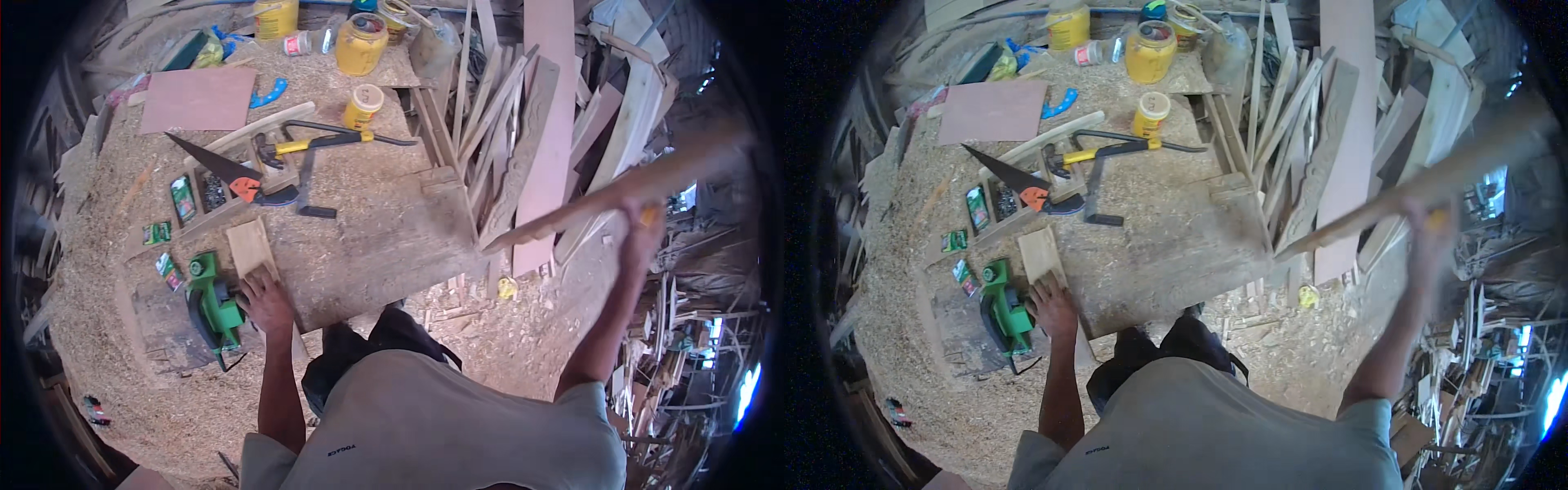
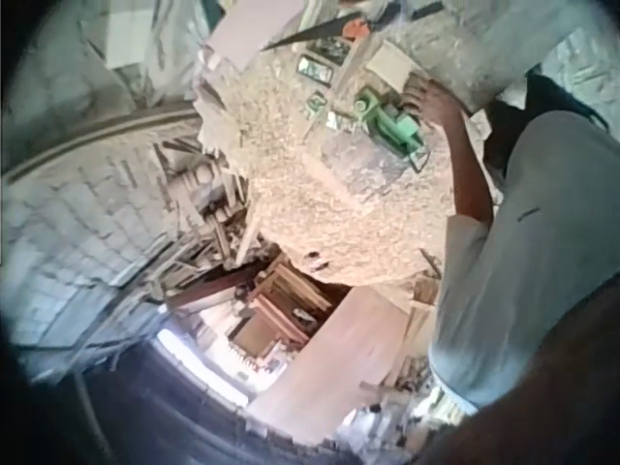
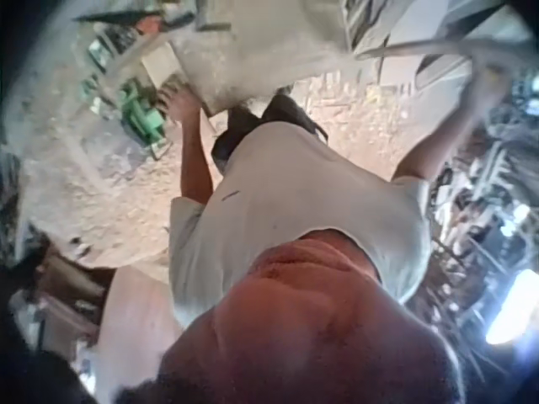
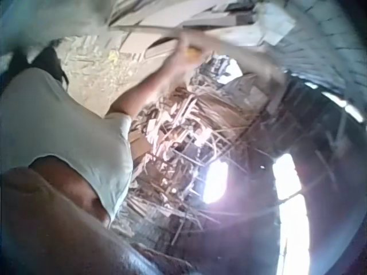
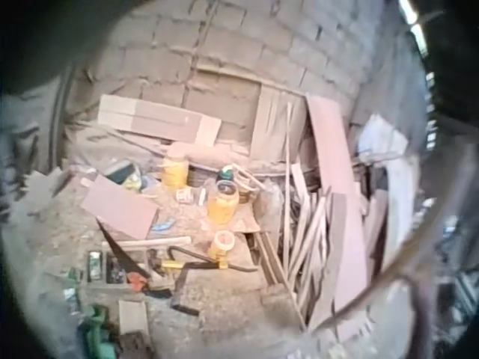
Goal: Measuring and cutting wood using a hand saw in a workshop environment.
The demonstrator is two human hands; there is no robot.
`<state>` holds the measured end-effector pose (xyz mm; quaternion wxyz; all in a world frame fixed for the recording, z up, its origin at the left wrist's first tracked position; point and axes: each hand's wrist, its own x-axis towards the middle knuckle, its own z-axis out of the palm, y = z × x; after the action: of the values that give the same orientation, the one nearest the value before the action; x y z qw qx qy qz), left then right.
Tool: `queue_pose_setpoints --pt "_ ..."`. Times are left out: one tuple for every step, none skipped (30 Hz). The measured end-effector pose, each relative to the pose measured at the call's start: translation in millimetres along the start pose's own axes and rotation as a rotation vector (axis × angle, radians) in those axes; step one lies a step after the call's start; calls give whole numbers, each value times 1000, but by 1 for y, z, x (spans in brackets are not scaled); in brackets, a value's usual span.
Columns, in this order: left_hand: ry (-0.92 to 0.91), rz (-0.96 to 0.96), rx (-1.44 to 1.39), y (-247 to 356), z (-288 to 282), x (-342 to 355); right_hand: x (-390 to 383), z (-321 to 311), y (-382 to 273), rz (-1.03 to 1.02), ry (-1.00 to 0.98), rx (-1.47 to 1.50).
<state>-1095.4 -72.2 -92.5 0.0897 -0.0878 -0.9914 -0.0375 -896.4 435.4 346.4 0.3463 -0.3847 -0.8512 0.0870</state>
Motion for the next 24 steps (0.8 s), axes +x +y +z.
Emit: queue_pose_setpoints --pt "7 22 -2 12 1 3 3 -30 4 5 100 94" --pt "15 47 -3 24 3 7 7 -56 10 36 174 209" --pt "51 49 -10 40 8 16 9 -80 16 121 242 487" --pt "-62 49 -110 54 14 24 10 -98 24 173 303 632" --pt "-165 4 -216 77 25 37 9 -111 33 257 351 763" --pt "-157 37 -231 99 36 54 7 -114 44 292 395 741" --pt "-143 -169 -256 122 49 74 2 -113 57 164 271 442" --pt "-177 -383 -299 141 60 90 -7 -102 72 175 206 290" --pt "-144 -486 -275 155 71 106 -16 -89 87 167 55 289" --pt "-132 -598 -262 166 81 118 -30 -69 103 296 9 566" --pt "-156 -592 -291 175 90 125 -47 -47 120 458 7 986" --pt "-97 -622 -218 181 101 132 -63 -18 138 515 14 993" --pt "-10 -665 -121 181 110 137 -77 11 155 661 -20 1090" --pt "-28 -648 -128 175 120 143 -98 43 172 822 56 1118" --pt "-124 -723 -289 165 129 147 -113 77 189 1011 24 1153" --pt "-218 -792 -451 154 136 152 -133 104 203 1090 -23 1161" --pt "-315 -856 -615 141 142 160 -153 133 216 1202 -43 1153" --pt "-429 -914 -787 129 145 167 -173 162 225 1297 -52 1156" --pt "-488 -485 -474 108 141 169 -193 188 231 1403 -81 1239" --pt "-502 -312 -449 96 133 165 -210 215 233 1437 -132 1312" --pt "-524 -269 -560 83 118 159 -228 234 231 1393 -245 1329" --pt "-629 -447 -894 76 97 156 -242 255 225 1385 -319 1309" --pt "-725 -630 -1170 71 71 153 -251 276 214 1466 -321 1317" --pt "-805 -734 -1315 65 40 150 -260 290 202 1453 -359 1274"
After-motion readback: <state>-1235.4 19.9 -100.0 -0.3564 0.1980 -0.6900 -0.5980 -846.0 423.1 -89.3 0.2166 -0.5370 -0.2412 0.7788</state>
